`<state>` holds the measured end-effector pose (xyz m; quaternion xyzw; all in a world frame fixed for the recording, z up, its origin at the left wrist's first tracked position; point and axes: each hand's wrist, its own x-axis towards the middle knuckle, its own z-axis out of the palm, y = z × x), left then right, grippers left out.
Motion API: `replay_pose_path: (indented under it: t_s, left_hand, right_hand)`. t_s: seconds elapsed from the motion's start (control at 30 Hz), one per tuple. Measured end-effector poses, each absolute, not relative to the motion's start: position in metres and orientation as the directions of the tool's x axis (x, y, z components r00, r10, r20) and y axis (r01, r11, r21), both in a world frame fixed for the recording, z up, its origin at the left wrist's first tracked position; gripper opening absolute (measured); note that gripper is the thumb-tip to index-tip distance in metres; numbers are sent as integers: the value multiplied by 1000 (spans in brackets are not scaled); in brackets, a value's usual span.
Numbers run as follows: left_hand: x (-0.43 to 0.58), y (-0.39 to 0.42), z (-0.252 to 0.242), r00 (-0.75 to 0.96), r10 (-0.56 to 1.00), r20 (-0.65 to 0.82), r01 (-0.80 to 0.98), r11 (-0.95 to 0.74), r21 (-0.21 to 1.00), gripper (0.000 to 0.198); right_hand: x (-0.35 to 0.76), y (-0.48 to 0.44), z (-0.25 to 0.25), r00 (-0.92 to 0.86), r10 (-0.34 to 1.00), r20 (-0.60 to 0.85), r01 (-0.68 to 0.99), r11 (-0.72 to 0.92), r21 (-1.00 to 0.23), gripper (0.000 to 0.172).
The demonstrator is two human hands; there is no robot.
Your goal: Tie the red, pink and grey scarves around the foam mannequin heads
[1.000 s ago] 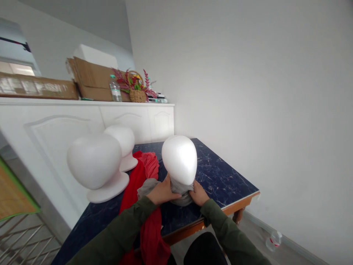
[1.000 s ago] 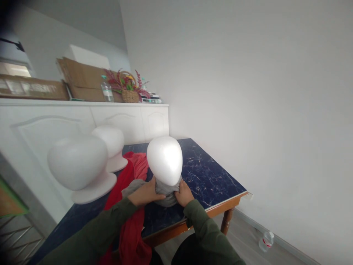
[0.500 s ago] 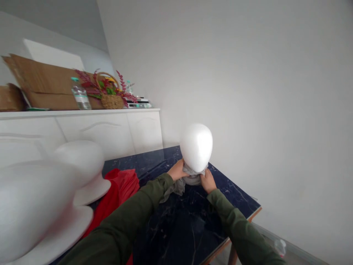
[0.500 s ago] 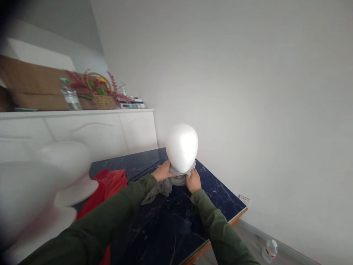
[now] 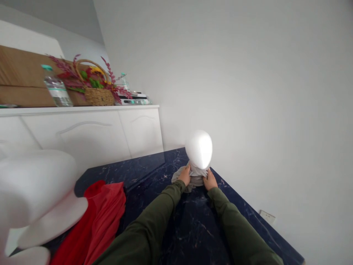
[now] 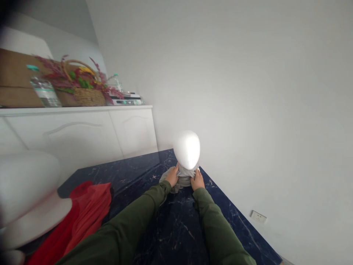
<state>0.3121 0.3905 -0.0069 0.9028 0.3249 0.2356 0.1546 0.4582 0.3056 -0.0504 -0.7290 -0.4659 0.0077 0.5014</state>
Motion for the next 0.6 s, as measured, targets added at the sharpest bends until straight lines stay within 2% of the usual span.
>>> replay_pose_path:
  t_s: [0.2,0.33,0.4,0.47,0.53,0.6]
  left_hand:
    - [281,346,-3,698,640,320,514,-760,398,64]
    - [198,285,11,806,561,188,476,-803,358,65]
    - [141,252,24,829,548,114,493,-811,315,52]
    - [82,222,36,775,628,69,607,-771,193,39]
    - [31,199,43,626,777,67,778,-629,14,44]
    - [-7,184,41,445,892,85,894,-435,-108,51]
  right_hand:
    - [452,281,-50,584,707,398,653,-119,-748,78]
    - [434,253,-47,617,671,411,644,-130,-754,79]
    - [422,236,-47,647,638,419,637,-148,-757,77]
    - [406,217,-46,670,613,419,628,-166,-761,76]
    - [386,195,-44,684,608,404,612,-176,-771,74]
    - [358,172,-44,689,616,382,590,-170,-790,73]
